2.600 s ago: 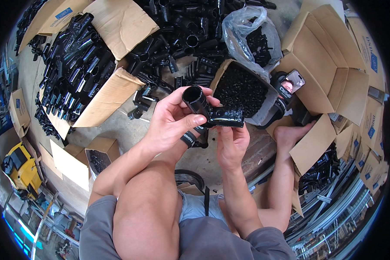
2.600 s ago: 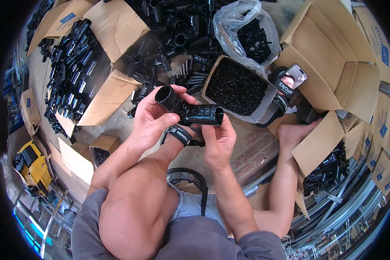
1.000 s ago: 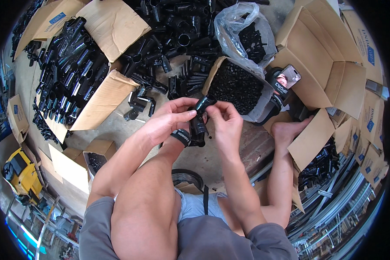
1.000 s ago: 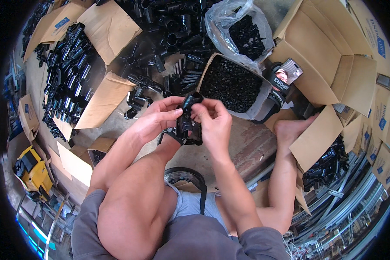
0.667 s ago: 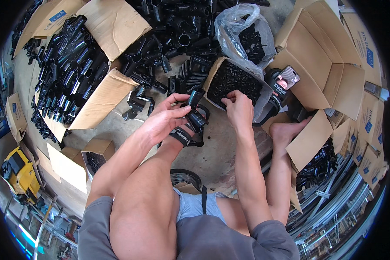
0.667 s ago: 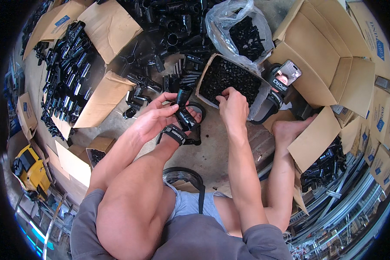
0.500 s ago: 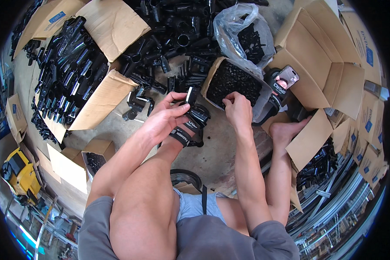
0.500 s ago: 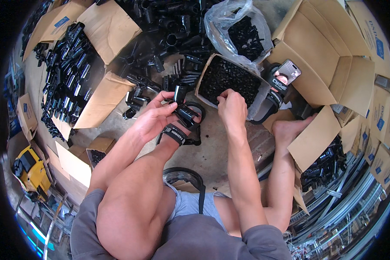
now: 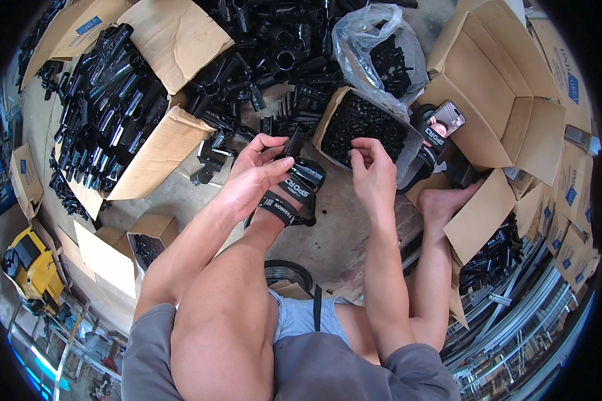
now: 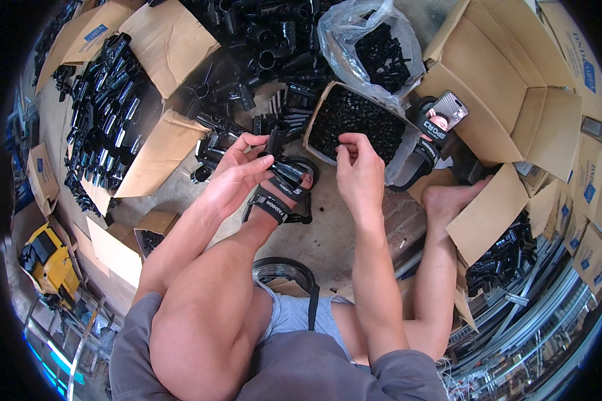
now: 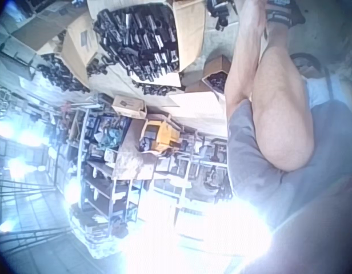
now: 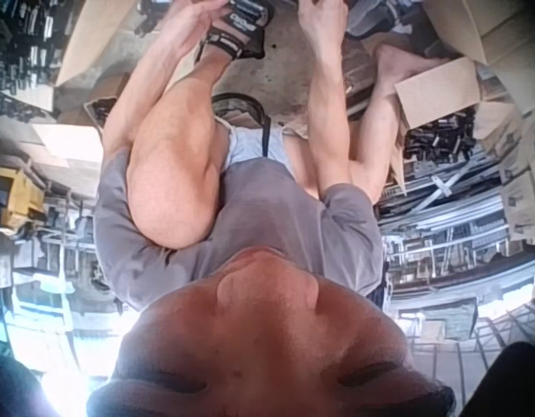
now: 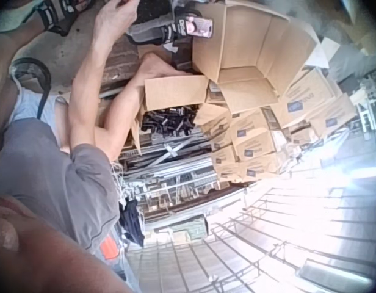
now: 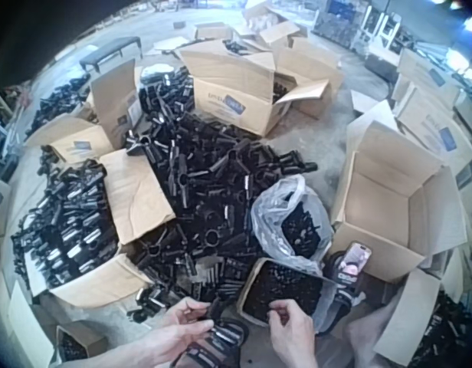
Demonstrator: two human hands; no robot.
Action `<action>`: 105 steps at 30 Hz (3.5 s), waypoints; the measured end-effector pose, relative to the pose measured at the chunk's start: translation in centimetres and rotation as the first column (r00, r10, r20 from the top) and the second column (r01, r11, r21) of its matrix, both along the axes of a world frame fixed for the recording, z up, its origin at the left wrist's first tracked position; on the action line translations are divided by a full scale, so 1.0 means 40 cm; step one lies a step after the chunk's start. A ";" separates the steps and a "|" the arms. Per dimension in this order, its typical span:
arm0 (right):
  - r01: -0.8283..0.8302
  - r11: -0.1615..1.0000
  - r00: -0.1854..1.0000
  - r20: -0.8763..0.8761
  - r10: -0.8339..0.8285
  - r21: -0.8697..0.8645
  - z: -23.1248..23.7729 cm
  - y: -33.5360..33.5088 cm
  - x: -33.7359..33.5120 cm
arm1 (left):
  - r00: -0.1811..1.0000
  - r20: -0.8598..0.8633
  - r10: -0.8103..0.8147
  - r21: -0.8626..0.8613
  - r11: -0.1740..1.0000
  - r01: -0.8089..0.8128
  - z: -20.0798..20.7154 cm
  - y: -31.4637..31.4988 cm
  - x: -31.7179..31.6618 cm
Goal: The person fits small black plastic or metal components onto T-shaped pipe connectors by hand while sitting on the floor surrounded by boxes of parts.
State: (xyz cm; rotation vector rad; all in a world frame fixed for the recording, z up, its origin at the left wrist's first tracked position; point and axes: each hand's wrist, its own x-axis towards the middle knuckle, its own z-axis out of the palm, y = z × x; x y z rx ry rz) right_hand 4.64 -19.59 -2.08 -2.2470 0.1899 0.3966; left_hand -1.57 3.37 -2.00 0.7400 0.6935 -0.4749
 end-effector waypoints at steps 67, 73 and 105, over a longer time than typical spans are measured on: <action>0.336 0.829 0.941 -0.187 -0.280 0.447 -0.002 0.173 -0.144 | 0.985 0.128 -0.115 0.224 0.971 0.084 -0.001 -0.009 -0.012; 0.288 0.885 0.957 -0.078 -0.279 0.367 0.000 0.183 -0.147 | 0.982 0.141 -0.130 0.260 0.961 0.090 0.013 -0.018 -0.002; 0.219 0.902 0.975 -0.057 -0.214 0.371 0.012 0.188 -0.146 | 0.981 0.170 -0.098 0.286 0.957 0.046 0.000 -0.014 -0.007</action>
